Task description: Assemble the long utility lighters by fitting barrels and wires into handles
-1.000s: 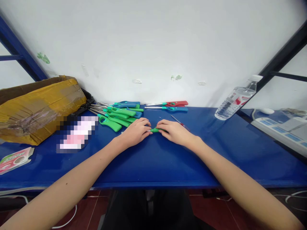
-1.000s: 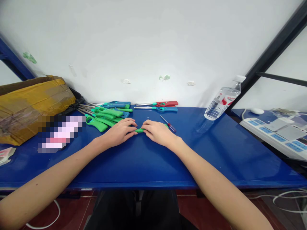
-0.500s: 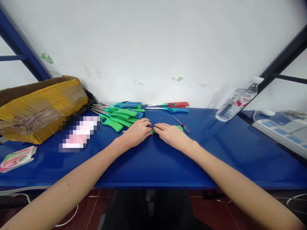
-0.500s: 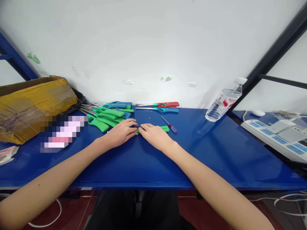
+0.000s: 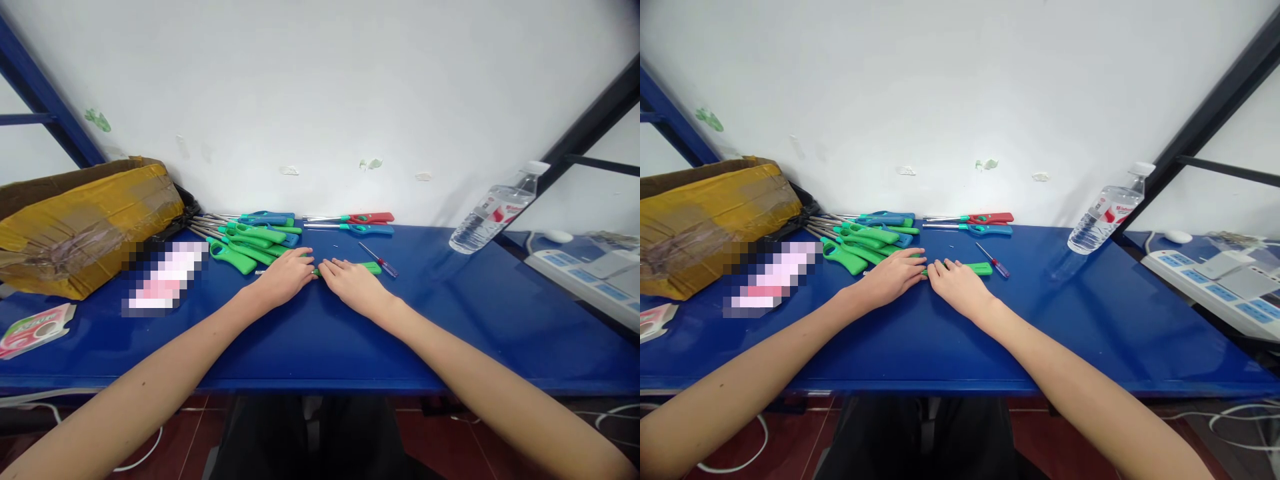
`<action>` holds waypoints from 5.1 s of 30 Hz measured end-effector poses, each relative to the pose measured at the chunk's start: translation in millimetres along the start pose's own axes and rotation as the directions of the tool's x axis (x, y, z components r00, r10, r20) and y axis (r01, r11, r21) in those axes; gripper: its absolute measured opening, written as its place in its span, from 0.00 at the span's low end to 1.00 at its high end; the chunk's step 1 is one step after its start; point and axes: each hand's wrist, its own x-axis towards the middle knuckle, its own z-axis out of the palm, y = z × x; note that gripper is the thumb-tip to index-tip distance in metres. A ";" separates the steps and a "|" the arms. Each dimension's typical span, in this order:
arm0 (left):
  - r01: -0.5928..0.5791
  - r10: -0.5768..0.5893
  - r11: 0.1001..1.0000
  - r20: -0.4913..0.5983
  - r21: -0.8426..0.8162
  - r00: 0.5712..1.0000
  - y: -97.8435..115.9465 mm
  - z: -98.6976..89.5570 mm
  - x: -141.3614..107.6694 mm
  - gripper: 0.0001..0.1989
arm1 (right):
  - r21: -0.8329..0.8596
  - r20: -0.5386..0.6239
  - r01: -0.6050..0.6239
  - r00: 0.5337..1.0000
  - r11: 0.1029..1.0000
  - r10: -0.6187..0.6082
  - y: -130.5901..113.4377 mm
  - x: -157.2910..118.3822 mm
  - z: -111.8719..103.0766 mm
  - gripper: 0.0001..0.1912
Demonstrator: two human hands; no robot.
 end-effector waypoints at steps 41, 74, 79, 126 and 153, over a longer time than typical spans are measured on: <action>0.068 -0.066 0.989 0.019 -0.129 0.998 6.8 -1.5 3.7 0.12 | 0.199 0.003 -0.203 0.978 0.959 0.207 10.9 0.1 -8.0 0.19; 0.153 -0.148 0.984 0.050 -0.097 0.988 7.4 -8.3 2.5 0.12 | 0.645 -0.103 -0.048 0.984 0.763 0.149 76.8 -13.7 0.5 0.20; 0.128 -0.130 0.986 -0.007 -0.105 0.992 7.4 -8.7 2.4 0.11 | 0.658 -0.106 -0.053 0.981 0.752 0.161 79.5 -13.1 1.0 0.20; 0.195 -0.202 0.979 -0.197 -0.054 0.959 10.1 -9.8 0.6 0.15 | 0.848 0.009 -0.110 0.981 0.518 0.193 71.0 -9.3 5.5 0.14; 0.061 -0.058 0.998 -0.240 0.005 0.969 22.4 -8.5 1.9 0.27 | 0.942 0.123 -0.185 0.966 0.279 0.226 58.2 -5.6 0.7 0.17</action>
